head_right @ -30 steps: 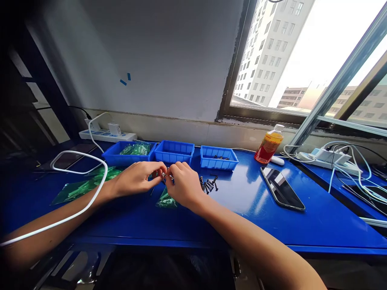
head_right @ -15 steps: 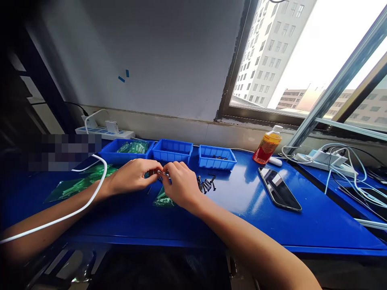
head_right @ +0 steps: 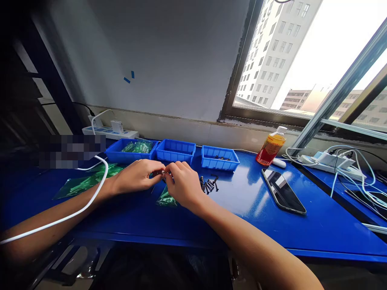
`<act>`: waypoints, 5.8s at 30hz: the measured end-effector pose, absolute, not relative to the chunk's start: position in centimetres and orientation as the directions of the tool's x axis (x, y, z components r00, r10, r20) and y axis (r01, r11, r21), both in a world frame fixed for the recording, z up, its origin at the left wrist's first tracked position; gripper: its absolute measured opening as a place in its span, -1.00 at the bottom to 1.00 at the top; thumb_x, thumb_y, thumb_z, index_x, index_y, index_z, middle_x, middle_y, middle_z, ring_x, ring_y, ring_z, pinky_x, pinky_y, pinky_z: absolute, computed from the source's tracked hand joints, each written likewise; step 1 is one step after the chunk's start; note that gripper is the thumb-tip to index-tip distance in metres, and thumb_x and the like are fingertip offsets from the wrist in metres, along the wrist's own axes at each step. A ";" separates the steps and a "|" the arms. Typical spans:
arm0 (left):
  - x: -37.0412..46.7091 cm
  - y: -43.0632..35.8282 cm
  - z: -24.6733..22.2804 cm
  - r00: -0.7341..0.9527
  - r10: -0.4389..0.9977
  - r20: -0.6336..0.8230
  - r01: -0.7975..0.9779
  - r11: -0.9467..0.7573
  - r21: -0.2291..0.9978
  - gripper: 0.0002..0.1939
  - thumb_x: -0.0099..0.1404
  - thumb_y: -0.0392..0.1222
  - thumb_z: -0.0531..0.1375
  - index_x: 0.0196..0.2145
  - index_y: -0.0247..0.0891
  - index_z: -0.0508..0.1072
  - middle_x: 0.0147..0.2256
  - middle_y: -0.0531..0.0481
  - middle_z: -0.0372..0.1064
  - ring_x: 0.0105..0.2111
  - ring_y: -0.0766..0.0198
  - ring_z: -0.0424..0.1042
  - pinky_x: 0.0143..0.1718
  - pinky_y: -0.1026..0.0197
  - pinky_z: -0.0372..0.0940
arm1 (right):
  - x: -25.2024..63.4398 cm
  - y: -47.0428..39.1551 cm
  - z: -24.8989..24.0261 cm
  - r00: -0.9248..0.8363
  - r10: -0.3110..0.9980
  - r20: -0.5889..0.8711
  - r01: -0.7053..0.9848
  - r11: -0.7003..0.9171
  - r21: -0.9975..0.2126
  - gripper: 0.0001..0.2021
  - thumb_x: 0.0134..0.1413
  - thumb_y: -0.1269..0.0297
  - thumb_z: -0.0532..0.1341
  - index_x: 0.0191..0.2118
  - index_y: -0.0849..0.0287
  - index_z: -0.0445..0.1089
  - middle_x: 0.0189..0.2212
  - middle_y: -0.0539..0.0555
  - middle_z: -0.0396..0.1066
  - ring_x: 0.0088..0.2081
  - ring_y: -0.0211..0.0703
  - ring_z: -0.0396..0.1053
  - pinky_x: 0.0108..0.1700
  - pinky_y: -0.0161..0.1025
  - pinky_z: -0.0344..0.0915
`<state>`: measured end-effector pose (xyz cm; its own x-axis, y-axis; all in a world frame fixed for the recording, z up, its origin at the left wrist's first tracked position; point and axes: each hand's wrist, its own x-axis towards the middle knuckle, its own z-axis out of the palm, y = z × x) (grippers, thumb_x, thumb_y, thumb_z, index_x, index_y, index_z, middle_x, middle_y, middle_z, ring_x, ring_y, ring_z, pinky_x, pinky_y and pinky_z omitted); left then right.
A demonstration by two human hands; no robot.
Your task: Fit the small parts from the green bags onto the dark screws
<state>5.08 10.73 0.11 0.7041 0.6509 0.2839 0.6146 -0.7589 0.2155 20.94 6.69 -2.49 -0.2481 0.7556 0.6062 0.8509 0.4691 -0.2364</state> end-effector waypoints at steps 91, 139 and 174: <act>5.1 10.6 0.1 0.701 0.666 0.256 0.630 -0.746 0.216 -0.78 0.20 -0.18 0.00 -0.54 -0.22 0.32 -0.54 0.07 0.36 -0.54 0.31 0.29 -0.53 0.30 0.01 | 21.1 6.4 -2.0 -0.264 0.795 0.546 0.876 0.435 -0.210 -0.86 0.08 0.44 0.10 -0.34 0.15 0.40 -0.39 0.04 0.40 -0.33 -0.19 0.28 -0.35 -0.29 0.16; 4.8 9.8 0.1 0.514 0.517 0.685 0.389 -0.852 0.351 -0.78 0.22 -0.06 0.07 -0.40 -0.27 0.37 -0.61 0.11 0.33 -0.62 0.43 0.30 -0.49 0.37 0.23 | 21.3 5.8 -1.4 -0.240 0.541 0.806 0.789 0.592 -0.162 -0.78 0.16 0.37 0.00 -0.46 0.18 0.29 -0.53 0.04 0.33 -0.47 -0.23 0.22 -0.39 -0.29 0.15; 4.9 10.0 -0.1 0.507 0.445 0.738 0.347 -0.889 0.298 -0.87 0.21 -0.21 0.05 -0.44 -0.27 0.34 -0.64 0.15 0.28 -0.63 0.45 0.29 -0.59 0.44 0.18 | 21.3 6.0 -1.7 -0.247 0.501 0.830 0.795 0.594 -0.122 -0.77 0.16 0.38 0.02 -0.50 0.17 0.27 -0.56 0.03 0.33 -0.50 -0.23 0.21 -0.42 -0.29 0.15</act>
<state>4.93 10.04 -0.09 0.5070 0.4450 0.7382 0.3470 -0.8893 0.2978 21.31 6.02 -1.73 -0.2466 0.5010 0.8296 0.7954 0.5936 -0.1220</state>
